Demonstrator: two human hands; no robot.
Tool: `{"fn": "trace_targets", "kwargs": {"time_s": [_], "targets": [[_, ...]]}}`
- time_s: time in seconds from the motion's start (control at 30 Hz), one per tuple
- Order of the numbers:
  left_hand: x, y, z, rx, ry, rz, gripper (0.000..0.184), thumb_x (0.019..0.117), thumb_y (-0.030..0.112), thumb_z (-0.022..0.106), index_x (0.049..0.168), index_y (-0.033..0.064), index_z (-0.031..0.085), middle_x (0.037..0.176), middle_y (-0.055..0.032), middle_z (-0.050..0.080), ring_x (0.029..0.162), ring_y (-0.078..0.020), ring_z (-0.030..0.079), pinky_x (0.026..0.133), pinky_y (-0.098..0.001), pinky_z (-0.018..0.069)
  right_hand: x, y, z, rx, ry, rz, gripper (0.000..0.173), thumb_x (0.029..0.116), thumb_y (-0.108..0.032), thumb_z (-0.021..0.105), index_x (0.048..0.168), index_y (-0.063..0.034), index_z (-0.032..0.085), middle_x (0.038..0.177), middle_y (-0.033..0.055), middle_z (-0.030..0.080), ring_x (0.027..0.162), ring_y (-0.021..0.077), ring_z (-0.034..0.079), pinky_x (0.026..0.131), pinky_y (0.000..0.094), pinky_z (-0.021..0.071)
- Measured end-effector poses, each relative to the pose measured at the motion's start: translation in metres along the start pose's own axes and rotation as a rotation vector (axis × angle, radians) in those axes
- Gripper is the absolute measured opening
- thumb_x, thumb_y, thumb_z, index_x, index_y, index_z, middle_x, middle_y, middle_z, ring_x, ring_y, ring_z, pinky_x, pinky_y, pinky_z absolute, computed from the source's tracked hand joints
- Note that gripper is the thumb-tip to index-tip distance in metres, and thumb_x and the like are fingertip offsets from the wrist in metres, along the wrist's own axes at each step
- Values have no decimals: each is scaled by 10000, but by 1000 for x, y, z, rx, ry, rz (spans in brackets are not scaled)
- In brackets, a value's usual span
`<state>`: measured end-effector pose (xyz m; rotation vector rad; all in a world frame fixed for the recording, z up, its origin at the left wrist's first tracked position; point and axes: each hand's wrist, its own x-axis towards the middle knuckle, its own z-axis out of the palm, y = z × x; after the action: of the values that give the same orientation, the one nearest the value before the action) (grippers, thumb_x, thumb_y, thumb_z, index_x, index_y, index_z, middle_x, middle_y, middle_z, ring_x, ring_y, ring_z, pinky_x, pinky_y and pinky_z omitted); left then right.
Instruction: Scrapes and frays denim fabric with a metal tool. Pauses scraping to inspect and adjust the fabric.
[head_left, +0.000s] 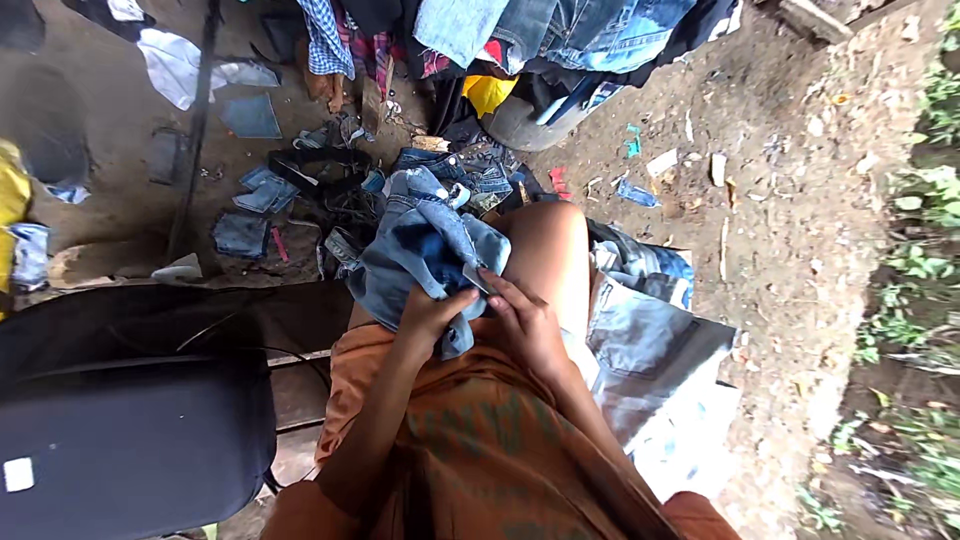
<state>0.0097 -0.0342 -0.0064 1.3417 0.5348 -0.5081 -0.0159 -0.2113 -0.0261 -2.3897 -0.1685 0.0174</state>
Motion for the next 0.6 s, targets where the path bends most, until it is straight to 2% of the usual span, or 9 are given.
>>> {"fn": "trace_targets", "kwargs": {"time_s": [0.1, 0.2, 0.27, 0.37, 0.5, 0.6], "targets": [[0, 0, -2, -41, -11, 17, 442, 818, -3, 787, 1216, -18, 596, 1007, -75, 718, 929, -99, 699, 864, -289, 592, 7, 10, -15, 41, 47, 71, 357, 1057, -292, 509, 1314, -149, 711, 1035, 153, 726, 819, 263, 701, 704, 475, 577], [3, -2, -2, -28, -24, 2, 432, 806, 13, 804, 1192, -25, 612, 1010, -85, 719, 932, -113, 701, 869, -306, 593, 9, 13, -30, 113, 31, 83, 382, 1068, -311, 488, 1342, -133, 686, 1104, 131, 722, 922, 186, 698, 807, 400, 575], [3, 1, -1, 17, -34, -39, 440, 799, 21, 818, 1187, -28, 615, 1018, -91, 713, 941, -118, 696, 876, -313, 588, 7, 9, -33, 139, -32, 43, 386, 1058, -316, 507, 1347, -124, 679, 1086, 132, 714, 894, 182, 693, 781, 392, 581], [0, 5, 0, 46, -46, -60, 421, 791, -17, 802, 1168, -22, 615, 994, -76, 709, 918, -99, 691, 861, -298, 586, 3, -2, -30, 65, -131, -11, 424, 1040, -360, 545, 1371, -118, 654, 1086, 152, 720, 838, 249, 711, 708, 467, 589], [-5, 9, -4, 24, -70, -82, 441, 802, -67, 763, 1198, -21, 574, 976, -57, 699, 894, -79, 687, 837, -271, 585, -3, -11, -17, -60, -112, -49, 423, 1026, -345, 550, 1332, -82, 677, 1010, 172, 720, 748, 295, 713, 607, 467, 580], [-4, 5, -7, -5, -92, -65, 445, 803, -63, 745, 1203, -14, 555, 962, -43, 700, 880, -75, 694, 830, -267, 592, -6, -9, -4, -70, -40, -46, 380, 1031, -313, 540, 1305, -107, 705, 973, 174, 714, 720, 285, 705, 584, 443, 573]]}}
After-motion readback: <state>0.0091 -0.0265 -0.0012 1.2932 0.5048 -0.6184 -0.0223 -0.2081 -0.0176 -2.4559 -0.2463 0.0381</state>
